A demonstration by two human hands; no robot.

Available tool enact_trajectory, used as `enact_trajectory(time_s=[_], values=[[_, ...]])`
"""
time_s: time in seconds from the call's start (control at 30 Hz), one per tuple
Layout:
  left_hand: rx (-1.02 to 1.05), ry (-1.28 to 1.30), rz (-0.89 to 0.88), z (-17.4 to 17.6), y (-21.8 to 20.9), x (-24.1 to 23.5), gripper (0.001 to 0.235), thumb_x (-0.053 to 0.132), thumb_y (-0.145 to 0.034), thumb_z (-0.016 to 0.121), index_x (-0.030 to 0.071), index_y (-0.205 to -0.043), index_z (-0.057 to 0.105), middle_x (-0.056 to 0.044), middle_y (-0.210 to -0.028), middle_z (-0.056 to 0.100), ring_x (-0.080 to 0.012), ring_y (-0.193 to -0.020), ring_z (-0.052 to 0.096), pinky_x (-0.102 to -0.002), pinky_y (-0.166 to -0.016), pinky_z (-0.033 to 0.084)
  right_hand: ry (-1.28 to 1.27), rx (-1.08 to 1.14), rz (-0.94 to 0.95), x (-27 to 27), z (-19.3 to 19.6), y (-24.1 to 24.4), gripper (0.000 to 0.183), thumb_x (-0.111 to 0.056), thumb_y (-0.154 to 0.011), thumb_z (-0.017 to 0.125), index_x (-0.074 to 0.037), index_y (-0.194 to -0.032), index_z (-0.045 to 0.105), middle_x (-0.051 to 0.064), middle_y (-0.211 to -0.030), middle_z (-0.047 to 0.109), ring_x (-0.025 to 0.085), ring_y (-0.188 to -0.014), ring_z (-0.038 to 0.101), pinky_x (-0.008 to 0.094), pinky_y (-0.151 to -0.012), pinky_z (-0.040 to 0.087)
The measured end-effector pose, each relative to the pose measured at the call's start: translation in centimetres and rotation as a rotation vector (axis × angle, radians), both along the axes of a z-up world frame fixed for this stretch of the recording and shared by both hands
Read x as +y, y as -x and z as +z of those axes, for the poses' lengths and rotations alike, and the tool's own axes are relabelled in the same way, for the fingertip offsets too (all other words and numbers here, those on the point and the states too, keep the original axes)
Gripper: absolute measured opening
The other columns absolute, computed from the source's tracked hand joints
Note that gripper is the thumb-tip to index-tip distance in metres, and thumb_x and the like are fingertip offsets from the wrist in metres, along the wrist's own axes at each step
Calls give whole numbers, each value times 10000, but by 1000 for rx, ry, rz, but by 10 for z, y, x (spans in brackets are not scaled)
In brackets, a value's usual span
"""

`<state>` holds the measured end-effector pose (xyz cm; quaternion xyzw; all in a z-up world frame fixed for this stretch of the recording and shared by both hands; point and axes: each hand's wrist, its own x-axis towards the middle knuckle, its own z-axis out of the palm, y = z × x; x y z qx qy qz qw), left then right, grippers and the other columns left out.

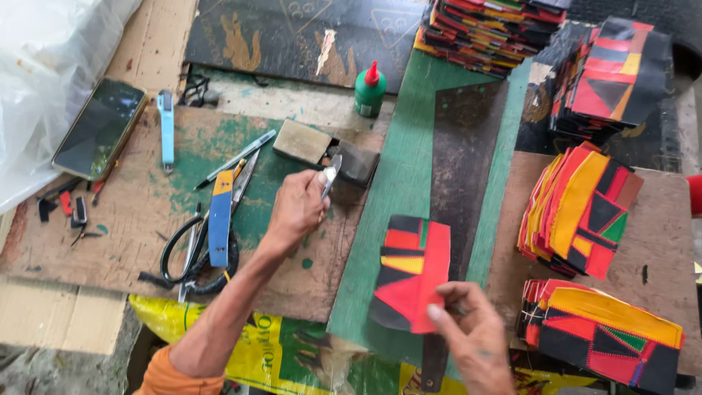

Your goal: The person trims the edges of colorful patterned fabric pieces using a utility knife and a metal ruler on a wooden workbench. They repeatedly align the ruler, cut along the edge, and stack the finished pieces.

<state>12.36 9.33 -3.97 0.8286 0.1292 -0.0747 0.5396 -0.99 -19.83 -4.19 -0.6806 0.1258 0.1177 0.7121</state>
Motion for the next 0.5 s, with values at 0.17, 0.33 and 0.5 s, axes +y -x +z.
enact_trajectory(time_s=[0.17,0.33,0.5], values=[[-32,-17,-53,10,-1,-1,371,309,-1021,524,32,-817,664,-43,-567,630,-99,-488,597,-307,-460,476,-109,157,41,15,-22,15,229,9,-897,676,60,-1114,625,96,-848,649,136,-661,631,326,-583,564],[15,10,-93,6,1,-3,398,340,-1013,532,37,-797,673,-32,-568,633,-99,-475,583,-323,-462,475,-81,151,89,18,-20,10,245,14,-889,666,52,-1125,612,95,-861,664,125,-675,644,308,-581,561],[25,-52,-52,13,-3,-4,312,256,-1016,506,62,-840,674,-55,-588,635,-148,-504,588,-389,-478,460,-12,194,129,20,-5,2,244,26,-883,655,36,-1123,614,76,-882,660,103,-699,639,292,-570,559]])
